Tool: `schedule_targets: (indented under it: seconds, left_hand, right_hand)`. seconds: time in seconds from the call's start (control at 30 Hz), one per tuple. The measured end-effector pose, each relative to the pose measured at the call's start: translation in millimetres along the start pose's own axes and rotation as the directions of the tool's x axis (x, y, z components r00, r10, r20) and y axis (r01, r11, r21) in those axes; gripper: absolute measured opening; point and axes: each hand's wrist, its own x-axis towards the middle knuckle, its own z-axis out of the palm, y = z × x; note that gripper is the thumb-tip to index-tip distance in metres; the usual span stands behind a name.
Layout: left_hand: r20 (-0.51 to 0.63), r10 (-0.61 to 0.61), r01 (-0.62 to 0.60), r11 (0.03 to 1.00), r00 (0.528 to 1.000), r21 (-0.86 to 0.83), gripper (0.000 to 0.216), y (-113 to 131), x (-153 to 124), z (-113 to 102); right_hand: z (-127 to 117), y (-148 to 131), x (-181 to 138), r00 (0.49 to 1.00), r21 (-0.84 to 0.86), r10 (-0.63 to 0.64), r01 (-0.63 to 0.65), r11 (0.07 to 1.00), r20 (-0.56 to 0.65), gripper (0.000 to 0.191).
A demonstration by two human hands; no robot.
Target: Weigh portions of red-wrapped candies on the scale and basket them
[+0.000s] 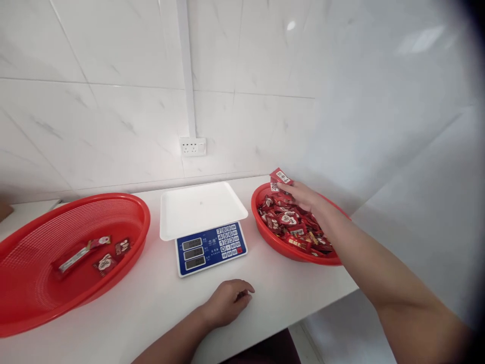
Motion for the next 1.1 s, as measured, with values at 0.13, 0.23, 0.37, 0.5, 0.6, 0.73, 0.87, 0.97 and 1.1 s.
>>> schedule_targets:
  seconds: [0.13,0.23,0.37,0.5,0.6,0.73,0.87,0.97,1.1]
  left_hand:
    - [0.01,0.037,-0.037,0.999,0.999,0.004,0.029,1,-3,-2]
    - [0.009,0.053,-0.053,0.998,0.999,0.015,0.029,-2,-4,-2]
    - [0.008,0.066,-0.066,0.998,0.998,0.013,0.03,-6,-5,-1]
    - [0.011,0.082,-0.082,0.997,0.997,0.009,0.03,-7,-5,-3]
    - [0.027,0.08,-0.081,0.997,0.996,0.014,0.029,-7,-5,-4]
    - [0.031,0.075,-0.075,0.997,0.997,-0.001,0.029,-7,-5,-5]
    - [0.023,0.067,-0.066,0.997,0.997,-0.024,0.029,-8,-5,-5]
    - [0.025,0.072,-0.071,0.997,0.997,-0.041,0.029,-8,-4,-5]
    - [0.028,0.062,-0.061,0.997,0.998,-0.057,0.028,-9,-2,-4]
  right_hand:
    - [58,-20,-2,0.975,-0.041,-0.058,0.068,0.997,0.215,0.025]
    - [100,-29,1,0.942,-0.1,-0.077,0.116,0.988,0.328,0.027]
    - [137,-32,8,0.906,-0.159,-0.093,0.173,0.972,0.413,0.034]
    - [149,-36,12,0.889,-0.175,-0.121,0.217,0.96,0.441,0.043]
    - [151,-40,10,0.851,-0.15,-0.132,0.238,0.96,0.508,0.051]
    - [153,-41,4,0.788,-0.191,-0.138,0.309,0.932,0.6,0.071]
    - [140,-38,11,0.886,-0.54,-0.202,0.421,0.729,0.417,0.067]
    - [103,-30,27,0.943,-0.695,-0.26,0.33,0.638,0.209,0.053]
    - [28,0,45,0.986,-0.801,-0.167,0.094,0.592,-0.008,0.043]
